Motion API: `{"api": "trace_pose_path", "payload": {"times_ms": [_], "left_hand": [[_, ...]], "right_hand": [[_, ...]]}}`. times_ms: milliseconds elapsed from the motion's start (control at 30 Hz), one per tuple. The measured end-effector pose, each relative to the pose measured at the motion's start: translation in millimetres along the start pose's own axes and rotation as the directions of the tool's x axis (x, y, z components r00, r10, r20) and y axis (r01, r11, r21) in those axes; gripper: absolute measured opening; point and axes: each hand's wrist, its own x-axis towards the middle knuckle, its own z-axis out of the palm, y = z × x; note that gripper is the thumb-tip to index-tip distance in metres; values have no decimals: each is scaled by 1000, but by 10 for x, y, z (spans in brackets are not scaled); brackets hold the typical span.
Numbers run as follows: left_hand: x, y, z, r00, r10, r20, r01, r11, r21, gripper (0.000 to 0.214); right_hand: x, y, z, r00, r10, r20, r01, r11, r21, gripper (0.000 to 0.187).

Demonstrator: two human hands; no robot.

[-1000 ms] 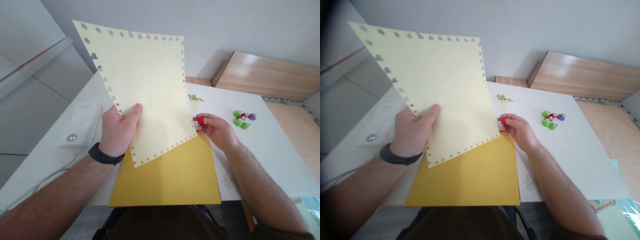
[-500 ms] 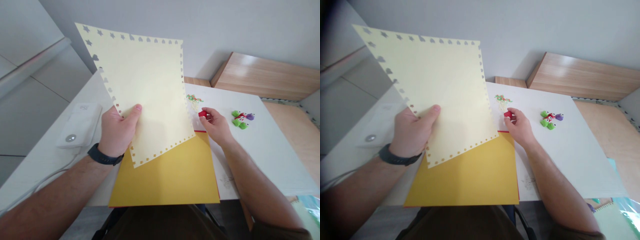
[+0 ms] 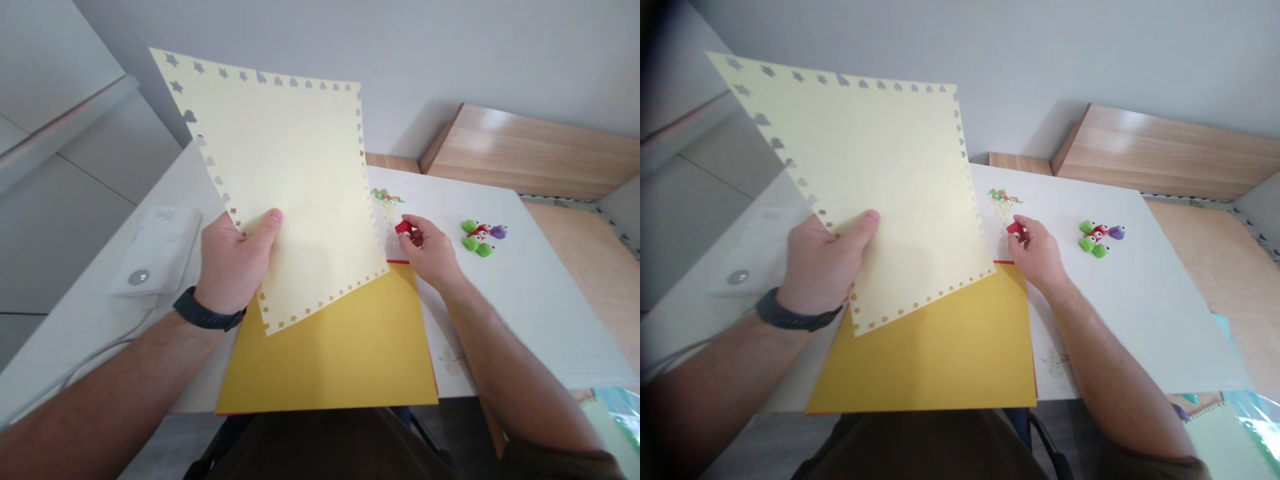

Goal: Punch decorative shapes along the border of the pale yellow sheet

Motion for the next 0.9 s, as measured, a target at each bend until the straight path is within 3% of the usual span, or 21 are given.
{"api": "trace_pose_path", "payload": {"times_ms": [167,300,433,567,767,900], "left_hand": [[-2,6,1,1000,7,-2,-7,1000,-8,34],[-3,25,0,1000,14,-3,-14,1000,1,35],[-4,35,0,1000,26,-5,-25,1000,12,33],[-2,29,-4,1000,27,0,-27,1000,11,32],[0,28,-15,1000,-3,13,3,1000,13,34],[-2,22,-17,1000,-2,14,2,1000,10,35]], "right_hand": [[10,37,-6,1000,-1,-11,1,1000,3,47],[37,65,14,995,99,-24,-93,976,195,49],[55,23,13,979,200,42,-194,842,504,44],[44,-77,-51,961,215,172,-273,666,694,39],[26,-175,-106,934,212,288,-357,538,763,28],[27,-200,-109,926,214,309,-376,513,772,27]]}}
